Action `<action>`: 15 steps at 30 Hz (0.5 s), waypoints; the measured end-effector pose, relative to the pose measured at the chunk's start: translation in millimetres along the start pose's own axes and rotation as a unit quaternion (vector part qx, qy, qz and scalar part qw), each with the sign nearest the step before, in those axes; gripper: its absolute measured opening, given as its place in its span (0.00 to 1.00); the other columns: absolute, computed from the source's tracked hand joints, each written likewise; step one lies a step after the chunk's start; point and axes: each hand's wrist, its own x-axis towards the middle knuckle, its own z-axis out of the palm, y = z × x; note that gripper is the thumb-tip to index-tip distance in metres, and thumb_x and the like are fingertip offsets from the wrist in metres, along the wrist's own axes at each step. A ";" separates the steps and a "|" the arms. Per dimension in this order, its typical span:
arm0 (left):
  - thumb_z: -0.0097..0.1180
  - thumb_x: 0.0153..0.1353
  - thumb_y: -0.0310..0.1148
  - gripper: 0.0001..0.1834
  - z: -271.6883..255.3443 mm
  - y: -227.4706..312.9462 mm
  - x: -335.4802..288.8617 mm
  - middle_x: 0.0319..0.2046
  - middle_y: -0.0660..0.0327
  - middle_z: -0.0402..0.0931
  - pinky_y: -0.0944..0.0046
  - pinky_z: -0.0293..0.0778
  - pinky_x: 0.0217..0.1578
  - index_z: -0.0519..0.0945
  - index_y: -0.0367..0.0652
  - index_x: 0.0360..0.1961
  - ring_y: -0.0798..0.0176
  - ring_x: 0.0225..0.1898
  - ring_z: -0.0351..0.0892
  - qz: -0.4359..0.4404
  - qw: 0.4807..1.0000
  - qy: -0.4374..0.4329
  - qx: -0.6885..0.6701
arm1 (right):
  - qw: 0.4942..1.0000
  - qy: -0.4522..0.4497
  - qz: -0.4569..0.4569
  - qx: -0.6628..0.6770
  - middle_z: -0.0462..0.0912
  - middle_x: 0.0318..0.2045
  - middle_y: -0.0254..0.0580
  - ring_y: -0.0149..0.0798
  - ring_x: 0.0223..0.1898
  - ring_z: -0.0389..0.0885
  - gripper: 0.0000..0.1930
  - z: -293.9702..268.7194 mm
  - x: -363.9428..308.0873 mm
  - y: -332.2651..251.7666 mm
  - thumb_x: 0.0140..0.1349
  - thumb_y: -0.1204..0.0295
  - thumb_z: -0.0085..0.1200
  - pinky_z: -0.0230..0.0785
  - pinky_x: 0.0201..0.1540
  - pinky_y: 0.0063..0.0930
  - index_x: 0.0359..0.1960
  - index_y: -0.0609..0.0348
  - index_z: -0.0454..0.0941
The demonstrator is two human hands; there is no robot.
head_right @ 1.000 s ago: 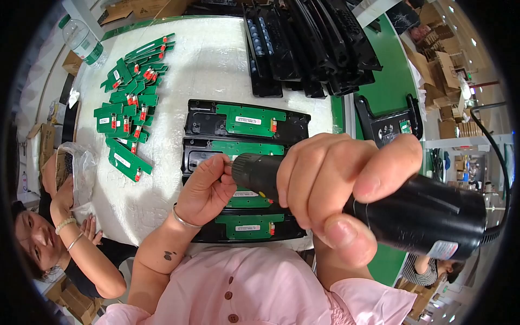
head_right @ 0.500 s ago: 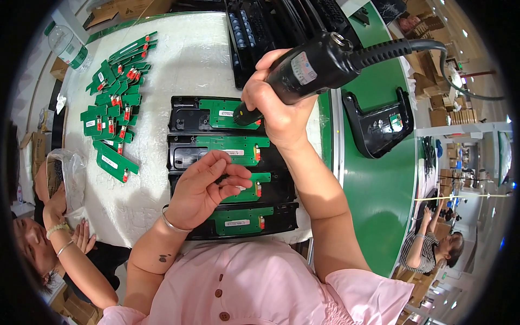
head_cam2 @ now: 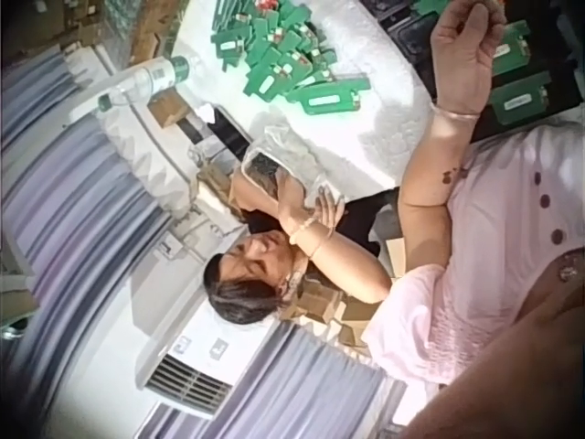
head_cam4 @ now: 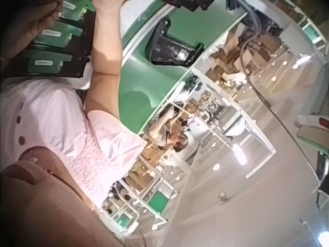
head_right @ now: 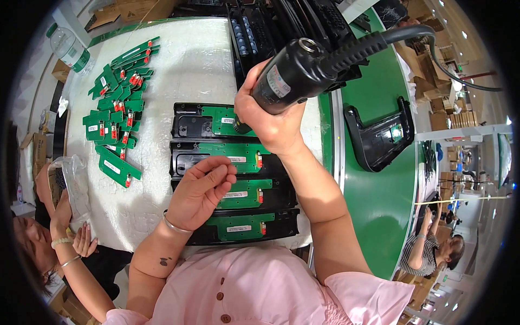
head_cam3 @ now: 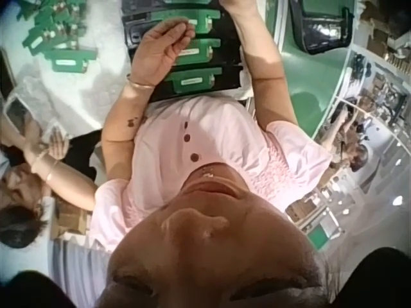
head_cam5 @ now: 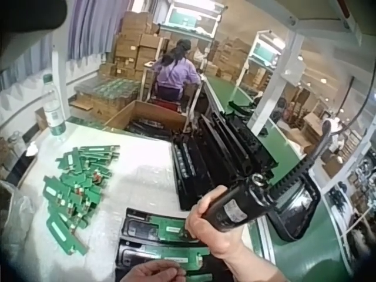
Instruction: Assemble circuit boards into plastic housings using an electric screwdriver.
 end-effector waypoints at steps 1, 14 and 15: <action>0.50 0.60 0.28 0.10 -2.4 -0.8 0.4 0.36 0.60 0.76 0.73 0.75 0.39 0.75 0.37 0.42 0.69 0.36 0.77 0.005 1.000 0.007 -0.008 | 1.000 0.001 0.000 -0.007 0.67 0.15 0.37 0.29 0.13 0.63 0.10 0.9 -0.7 -0.7 0.44 0.82 0.45 0.63 0.21 0.26 0.29 0.60 0.62; 0.49 0.62 0.31 0.10 -6.5 -6.8 -0.2 0.34 0.58 0.77 0.76 0.77 0.34 0.75 0.36 0.40 0.69 0.34 0.78 0.017 0.996 -0.013 -0.088 | 0.970 -0.115 -0.164 0.140 0.69 0.10 0.25 0.23 0.10 0.67 0.15 3.9 -37.4 -82.5 0.48 0.77 0.53 0.62 0.14 0.15 0.37 0.53 0.63; 0.49 0.62 0.31 0.10 -7.1 -5.4 0.3 0.34 0.58 0.77 0.76 0.77 0.34 0.75 0.36 0.40 0.69 0.34 0.78 0.017 0.996 -0.012 -0.087 | 0.970 -0.114 -0.164 0.141 0.69 0.10 0.25 0.23 0.10 0.67 0.15 2.3 -38.3 -83.8 0.48 0.77 0.53 0.62 0.14 0.15 0.37 0.53 0.63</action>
